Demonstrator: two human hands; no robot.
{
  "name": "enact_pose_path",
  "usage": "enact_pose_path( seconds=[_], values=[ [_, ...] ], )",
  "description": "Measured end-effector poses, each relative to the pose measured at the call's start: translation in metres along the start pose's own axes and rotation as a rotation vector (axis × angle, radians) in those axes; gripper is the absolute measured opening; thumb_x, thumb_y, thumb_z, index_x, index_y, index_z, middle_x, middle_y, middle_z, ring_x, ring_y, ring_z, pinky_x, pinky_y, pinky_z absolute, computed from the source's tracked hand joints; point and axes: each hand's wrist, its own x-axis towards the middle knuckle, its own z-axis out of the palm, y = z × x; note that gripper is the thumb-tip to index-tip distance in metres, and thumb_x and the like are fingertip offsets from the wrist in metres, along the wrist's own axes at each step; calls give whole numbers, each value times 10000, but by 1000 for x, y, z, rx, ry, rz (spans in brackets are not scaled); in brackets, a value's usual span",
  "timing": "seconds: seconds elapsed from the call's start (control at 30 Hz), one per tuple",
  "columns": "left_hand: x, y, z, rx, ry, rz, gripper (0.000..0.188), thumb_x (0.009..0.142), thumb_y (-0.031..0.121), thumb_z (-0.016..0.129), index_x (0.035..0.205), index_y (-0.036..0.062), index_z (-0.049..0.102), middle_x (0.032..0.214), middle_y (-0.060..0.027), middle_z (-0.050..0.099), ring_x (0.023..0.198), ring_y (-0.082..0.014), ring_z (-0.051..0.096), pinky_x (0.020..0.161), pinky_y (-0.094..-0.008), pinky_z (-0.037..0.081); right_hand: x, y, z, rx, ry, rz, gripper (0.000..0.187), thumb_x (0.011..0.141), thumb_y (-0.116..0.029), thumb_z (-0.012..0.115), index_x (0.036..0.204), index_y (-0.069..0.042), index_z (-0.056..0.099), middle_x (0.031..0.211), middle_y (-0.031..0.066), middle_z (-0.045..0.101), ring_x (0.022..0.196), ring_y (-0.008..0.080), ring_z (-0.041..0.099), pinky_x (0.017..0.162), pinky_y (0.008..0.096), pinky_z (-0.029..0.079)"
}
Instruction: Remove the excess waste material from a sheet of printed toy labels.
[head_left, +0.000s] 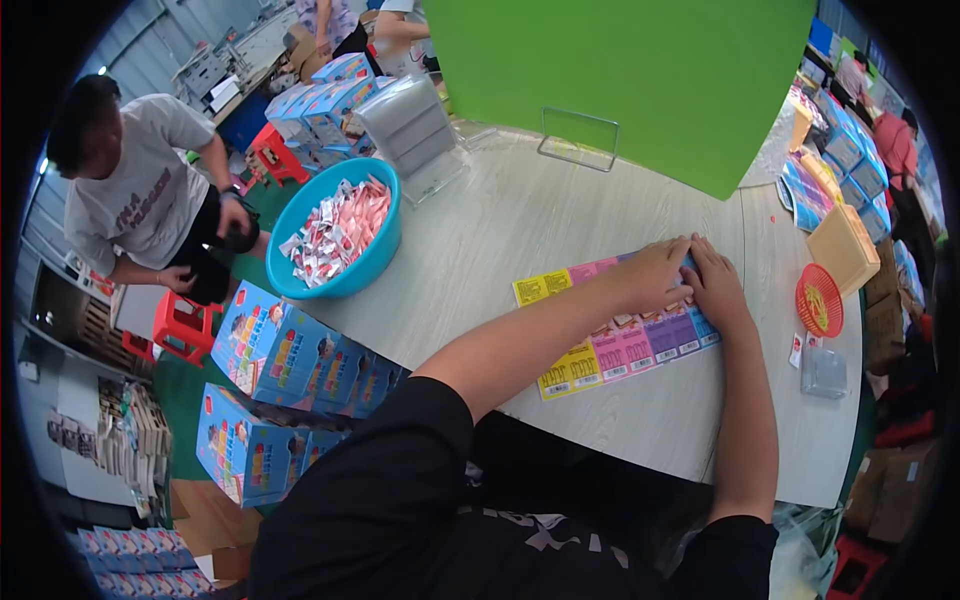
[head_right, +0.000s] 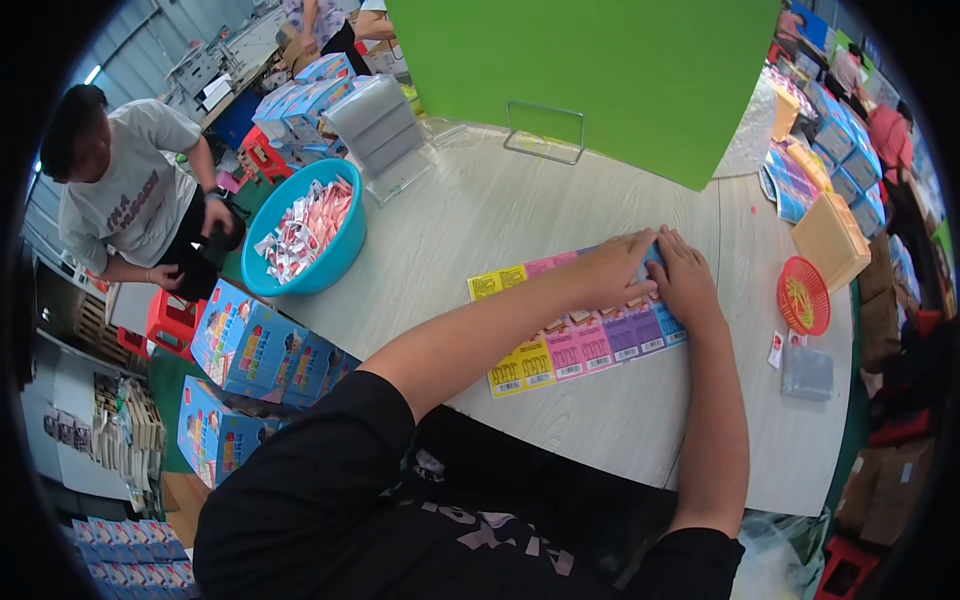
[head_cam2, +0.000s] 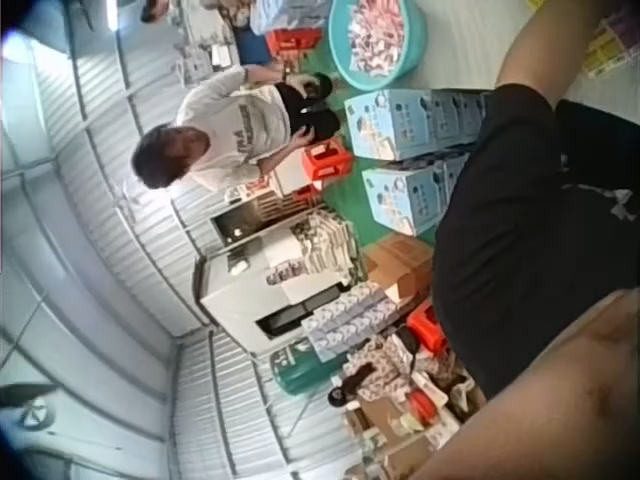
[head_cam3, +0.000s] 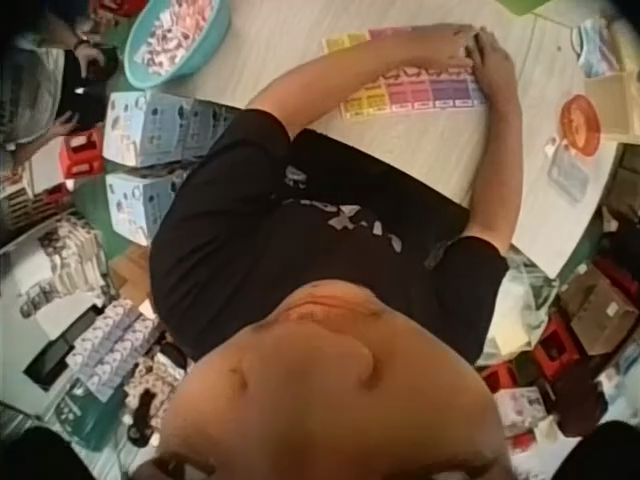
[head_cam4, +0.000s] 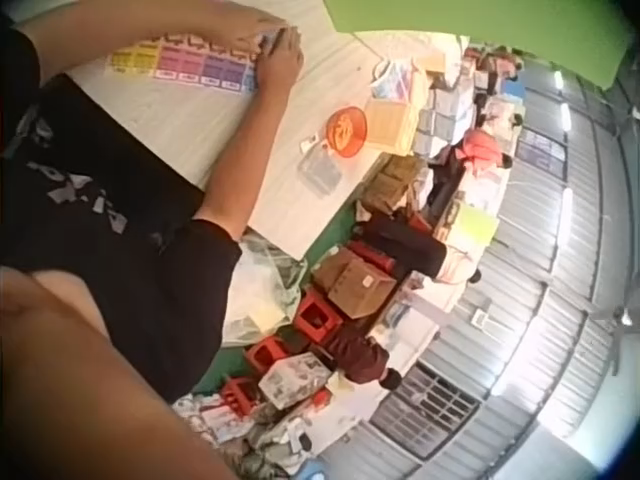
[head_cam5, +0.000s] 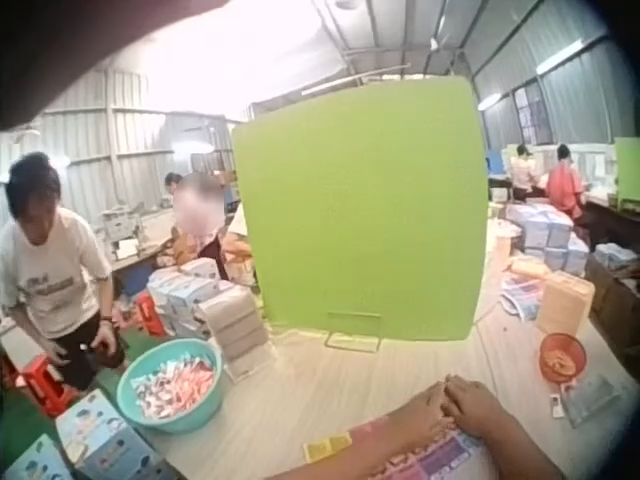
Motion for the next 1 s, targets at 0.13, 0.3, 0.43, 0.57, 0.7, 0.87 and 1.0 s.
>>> enact_pose_path(
  seconds=[0.13,0.3,0.43,0.57,0.7,0.87,1.0],
  values=[
    [-13,9,-21,-57,-114,-178,785,964,326,658,1507,-109,294,1463,-355,464,1369,-473,471,1161,-469,389,1,2,1,21,41,-22,547,977,-277,598,1451,-15,528,1560,170,487,1470,296,432,1191,443,341],
    [-39,8,-32,-9,-88,-210,785,984,334,637,1527,-109,283,1471,-349,464,1372,-466,474,1164,-452,389,3,3,4,15,57,-23,547,972,-275,607,1444,-10,534,1553,169,496,1466,297,437,1191,444,344],
    [-63,17,-51,-30,-117,-281,771,998,334,620,1541,-96,281,1484,-340,459,1376,-462,472,1168,-449,383,0,0,-2,-5,19,5,559,975,-259,602,1466,-6,513,1574,157,474,1484,291,414,1202,437,328],
    [-89,21,-59,53,-89,-304,777,1001,333,615,1554,-85,264,1498,-332,451,1393,-456,455,1171,-449,378,-1,-5,0,-13,23,11,555,985,-269,591,1475,-21,510,1581,151,468,1489,286,406,1206,436,321],
    [-112,28,-64,73,-98,-348,781,999,318,621,1559,-84,253,1508,-330,439,1413,-454,432,1182,-448,364,-3,-4,3,-7,16,15,557,991,-273,588,1486,-32,504,1584,144,465,1492,285,402,1215,437,308],
    [-138,33,-75,110,-77,-319,790,987,282,638,1552,-105,244,1532,-339,406,1437,-456,402,1212,-439,327,0,3,7,15,13,-4,570,993,-270,587,1505,-40,486,1592,138,457,1500,281,390,1224,437,296],
    [-153,47,-83,97,-84,-351,789,985,276,637,1549,-111,244,1539,-344,395,1448,-456,390,1216,-441,319,1,1,2,-3,-10,-4,584,994,-270,583,1525,-57,465,1605,127,441,1512,275,368,1242,442,273]
  ],
)
